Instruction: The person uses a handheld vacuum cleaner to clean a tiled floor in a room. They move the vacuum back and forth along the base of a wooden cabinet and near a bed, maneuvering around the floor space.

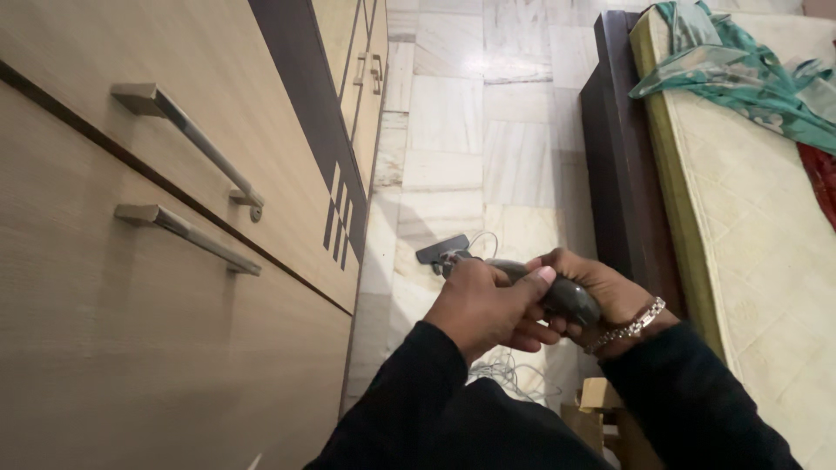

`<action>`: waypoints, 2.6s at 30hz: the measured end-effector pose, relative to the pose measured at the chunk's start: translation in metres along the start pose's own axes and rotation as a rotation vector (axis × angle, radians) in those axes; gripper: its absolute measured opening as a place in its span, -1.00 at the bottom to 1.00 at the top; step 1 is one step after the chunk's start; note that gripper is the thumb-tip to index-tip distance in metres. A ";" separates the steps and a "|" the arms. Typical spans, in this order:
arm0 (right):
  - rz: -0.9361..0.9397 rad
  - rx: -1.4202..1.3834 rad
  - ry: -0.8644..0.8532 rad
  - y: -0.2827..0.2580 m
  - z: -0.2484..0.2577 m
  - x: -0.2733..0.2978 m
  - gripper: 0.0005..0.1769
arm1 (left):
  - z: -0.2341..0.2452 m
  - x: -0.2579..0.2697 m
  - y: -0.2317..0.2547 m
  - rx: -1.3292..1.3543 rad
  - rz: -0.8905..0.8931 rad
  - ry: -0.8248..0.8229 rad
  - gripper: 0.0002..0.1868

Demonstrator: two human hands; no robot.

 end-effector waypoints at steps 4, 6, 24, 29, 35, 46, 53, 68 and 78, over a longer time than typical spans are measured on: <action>0.019 0.054 -0.038 -0.010 -0.009 -0.010 -0.58 | 0.011 -0.006 0.002 -0.008 0.005 0.022 -0.56; -0.022 0.085 -0.007 -0.011 -0.017 -0.017 -0.64 | 0.018 -0.008 -0.001 0.029 0.004 0.021 -0.57; -0.034 0.082 -0.108 -0.012 -0.051 -0.060 -0.65 | 0.053 -0.048 -0.032 -0.087 0.069 0.160 -0.54; -0.062 0.121 -0.019 -0.022 -0.047 -0.072 -0.68 | 0.057 -0.065 -0.033 -0.070 0.044 0.160 -0.58; -0.065 0.173 -0.081 -0.031 -0.043 -0.095 -0.65 | 0.060 -0.087 -0.037 -0.052 0.068 0.187 -0.60; -0.046 0.177 -0.138 -0.046 -0.051 -0.139 -0.64 | 0.091 -0.127 -0.039 -0.076 0.088 0.333 -0.59; -0.048 0.247 -0.048 -0.047 -0.063 -0.146 -0.67 | 0.102 -0.142 -0.051 -0.261 0.115 0.410 -0.60; -0.082 0.340 0.097 -0.046 -0.049 -0.115 -0.64 | 0.071 -0.125 -0.043 -0.081 0.059 0.212 -0.64; -0.047 0.331 0.106 -0.054 -0.002 -0.085 -0.66 | 0.038 -0.118 -0.023 -0.117 0.097 0.117 -0.62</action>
Point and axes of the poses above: each hand's wrist, its own x-axis away from the middle knuckle, its own z-axis out of the back of the hand, y = z × x, the point moved 2 cm from there along -x, towards the middle knuckle, and after that the axes turned 5 degrees about -z, right-handed, at the moved point
